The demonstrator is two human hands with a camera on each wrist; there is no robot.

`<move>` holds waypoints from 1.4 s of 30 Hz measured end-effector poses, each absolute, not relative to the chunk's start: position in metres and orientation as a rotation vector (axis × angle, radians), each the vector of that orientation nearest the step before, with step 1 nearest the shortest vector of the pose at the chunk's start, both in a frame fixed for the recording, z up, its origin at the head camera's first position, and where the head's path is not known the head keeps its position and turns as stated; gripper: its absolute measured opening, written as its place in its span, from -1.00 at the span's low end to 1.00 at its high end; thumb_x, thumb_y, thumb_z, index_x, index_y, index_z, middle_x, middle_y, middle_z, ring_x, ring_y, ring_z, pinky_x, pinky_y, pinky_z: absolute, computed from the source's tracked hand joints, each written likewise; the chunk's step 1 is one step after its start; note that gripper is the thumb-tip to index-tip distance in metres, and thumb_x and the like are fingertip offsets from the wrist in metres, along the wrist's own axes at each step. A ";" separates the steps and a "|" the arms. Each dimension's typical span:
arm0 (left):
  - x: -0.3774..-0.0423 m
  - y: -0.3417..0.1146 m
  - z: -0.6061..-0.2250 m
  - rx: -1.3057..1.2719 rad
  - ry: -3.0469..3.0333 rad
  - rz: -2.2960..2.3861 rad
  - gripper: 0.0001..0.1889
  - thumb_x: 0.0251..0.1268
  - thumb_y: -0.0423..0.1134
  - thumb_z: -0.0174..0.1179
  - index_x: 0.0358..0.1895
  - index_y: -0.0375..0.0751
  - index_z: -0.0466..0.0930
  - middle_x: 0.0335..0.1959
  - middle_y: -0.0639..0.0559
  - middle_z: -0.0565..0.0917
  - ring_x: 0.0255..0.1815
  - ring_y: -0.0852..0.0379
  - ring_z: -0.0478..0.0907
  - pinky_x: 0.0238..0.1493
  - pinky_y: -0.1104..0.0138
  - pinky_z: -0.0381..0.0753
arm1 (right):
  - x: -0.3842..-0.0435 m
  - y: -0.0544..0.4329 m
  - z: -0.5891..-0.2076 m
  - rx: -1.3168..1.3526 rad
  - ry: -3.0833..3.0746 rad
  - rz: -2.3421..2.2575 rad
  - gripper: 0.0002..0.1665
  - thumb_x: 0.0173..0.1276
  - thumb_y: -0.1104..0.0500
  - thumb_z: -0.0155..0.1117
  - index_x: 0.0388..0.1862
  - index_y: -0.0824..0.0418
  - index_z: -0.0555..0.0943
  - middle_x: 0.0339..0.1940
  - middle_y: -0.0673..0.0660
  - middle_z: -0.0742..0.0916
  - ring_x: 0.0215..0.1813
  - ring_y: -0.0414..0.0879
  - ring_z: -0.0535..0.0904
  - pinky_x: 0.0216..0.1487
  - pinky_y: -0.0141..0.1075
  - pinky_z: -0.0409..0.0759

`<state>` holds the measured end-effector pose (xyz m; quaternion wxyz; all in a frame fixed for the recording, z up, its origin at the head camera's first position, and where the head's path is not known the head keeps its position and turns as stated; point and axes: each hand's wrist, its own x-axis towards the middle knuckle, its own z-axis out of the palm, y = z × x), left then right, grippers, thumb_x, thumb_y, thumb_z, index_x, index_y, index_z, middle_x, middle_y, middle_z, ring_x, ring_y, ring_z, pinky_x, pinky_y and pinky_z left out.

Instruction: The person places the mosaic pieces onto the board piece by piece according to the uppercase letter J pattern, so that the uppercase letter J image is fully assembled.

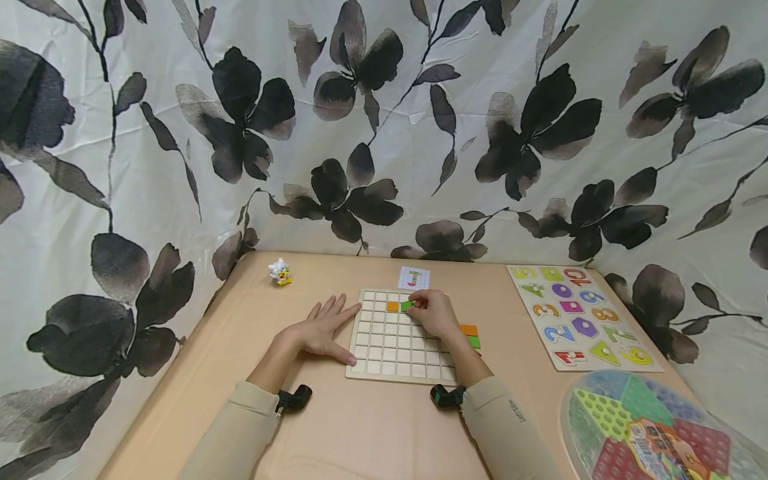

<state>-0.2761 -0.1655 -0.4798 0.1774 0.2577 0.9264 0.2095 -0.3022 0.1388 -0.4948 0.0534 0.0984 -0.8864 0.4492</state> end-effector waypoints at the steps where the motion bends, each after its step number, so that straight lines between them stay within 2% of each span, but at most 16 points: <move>1: -0.276 -0.165 -0.480 0.729 2.622 0.591 0.34 -0.09 0.43 0.51 0.73 0.13 -0.11 0.74 -0.26 -0.35 0.75 -0.23 -0.49 0.67 -0.21 -0.48 | -0.302 0.139 -0.495 0.303 -2.695 1.364 -0.79 0.31 0.28 0.51 -0.09 0.28 0.76 -0.36 0.09 0.67 -0.31 -0.08 0.51 -0.28 -0.32 0.48; 10: -0.275 -0.165 -0.480 0.720 2.621 0.594 0.34 -0.10 0.44 0.51 0.73 0.13 -0.10 0.74 -0.25 -0.36 0.75 -0.23 -0.49 0.67 -0.22 -0.47 | -0.299 0.137 -0.494 0.319 -2.712 1.353 -0.78 0.32 0.28 0.51 -0.08 0.31 0.75 -0.39 0.09 0.65 -0.34 -0.08 0.49 -0.32 -0.33 0.45; 22: -0.274 -0.164 -0.479 0.744 2.632 0.596 0.34 -0.08 0.42 0.51 0.73 0.09 -0.09 0.73 -0.30 -0.33 0.74 -0.29 -0.46 0.66 -0.25 -0.44 | -0.302 0.137 -0.497 0.336 -2.734 1.284 -0.78 0.33 0.27 0.50 -0.07 0.31 0.76 -0.38 0.08 0.68 -0.32 -0.08 0.50 -0.24 -0.29 0.49; 42: -0.276 -0.165 -0.479 0.753 2.626 0.597 0.34 -0.07 0.42 0.50 0.73 0.08 -0.10 0.73 -0.30 -0.33 0.74 -0.30 -0.45 0.66 -0.25 -0.43 | -0.300 0.138 -0.494 0.334 -2.757 1.311 -0.70 0.33 0.25 0.50 0.01 0.33 0.75 -0.36 0.10 0.67 -0.29 -0.05 0.50 -0.21 -0.26 0.48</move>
